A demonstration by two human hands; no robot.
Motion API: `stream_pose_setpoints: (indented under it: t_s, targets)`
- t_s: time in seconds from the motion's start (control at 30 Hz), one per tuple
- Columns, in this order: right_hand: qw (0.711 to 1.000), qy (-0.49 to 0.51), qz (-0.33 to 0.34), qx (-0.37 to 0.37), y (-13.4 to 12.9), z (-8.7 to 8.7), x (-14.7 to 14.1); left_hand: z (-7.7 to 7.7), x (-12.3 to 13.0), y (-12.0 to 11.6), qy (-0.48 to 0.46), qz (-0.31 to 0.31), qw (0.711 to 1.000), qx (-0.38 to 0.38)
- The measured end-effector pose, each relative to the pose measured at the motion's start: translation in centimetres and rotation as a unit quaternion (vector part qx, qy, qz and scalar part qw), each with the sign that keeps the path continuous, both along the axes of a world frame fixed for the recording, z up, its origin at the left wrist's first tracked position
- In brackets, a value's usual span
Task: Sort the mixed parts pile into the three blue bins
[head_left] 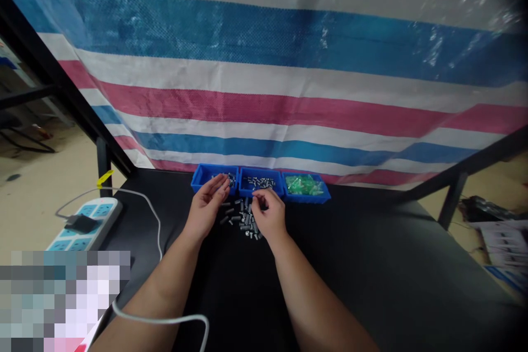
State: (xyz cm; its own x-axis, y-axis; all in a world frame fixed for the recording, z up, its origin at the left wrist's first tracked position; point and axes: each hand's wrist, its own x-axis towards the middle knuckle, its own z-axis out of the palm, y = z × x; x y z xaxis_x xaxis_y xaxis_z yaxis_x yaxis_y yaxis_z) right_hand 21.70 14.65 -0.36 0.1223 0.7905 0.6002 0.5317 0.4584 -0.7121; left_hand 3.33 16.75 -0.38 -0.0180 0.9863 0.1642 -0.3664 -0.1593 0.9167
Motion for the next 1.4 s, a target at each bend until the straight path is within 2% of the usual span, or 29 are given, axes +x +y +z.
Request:
stream_pose_setpoints:
  t_s: [0.07, 0.13, 0.2, 0.27, 0.37, 0.47, 0.7, 0.9, 1.13, 1.4]
  targets:
    - [1.0, -0.016, -0.003, -0.015, 0.0, 0.0, 0.0, 0.0, -0.4, 0.0, 0.08, 0.03, 0.996, 0.014]
    - [0.998, -0.049, -0.007, -0.046, 0.0, -0.2, 0.0, 0.1, -0.9, 0.0, 0.215, 0.072, 0.973, 0.038]
    - [0.991, -0.096, -0.011, -0.09, -0.1, -0.3, 0.1, 0.2, -1.5, 0.0, 0.367, 0.093, 0.923, 0.07]
    - [0.981, -0.144, -0.011, -0.128, -0.3, -0.3, 0.2, 0.2, -1.9, -0.1, 0.486, 0.075, 0.866, 0.088]
    - [0.968, -0.199, 0.01, -0.152, -0.8, 0.0, 0.2, -0.2, -2.1, -0.2, 0.593, 0.031, 0.8, 0.079]
    - [0.96, -0.222, 0.032, -0.165, -1.1, 0.1, 0.1, -0.7, -1.9, -0.2, 0.647, 0.016, 0.76, 0.065]
    - [0.96, -0.214, 0.045, -0.177, -0.9, -0.3, 0.0, -0.8, -2.1, 0.0, 0.654, -0.005, 0.754, 0.055]
    - [0.959, -0.208, 0.065, -0.179, -1.0, 0.0, 0.2, -0.7, -2.0, -0.1, 0.669, 0.003, 0.741, 0.063]
    - [0.956, -0.221, 0.071, -0.181, -1.1, 0.2, 0.7, -1.2, -2.2, 0.2, 0.655, 0.021, 0.753, 0.062]
    - [0.948, -0.255, 0.069, -0.178, -1.2, 0.2, 0.4, -0.4, -2.0, -0.3, 0.666, 0.02, 0.743, 0.066]
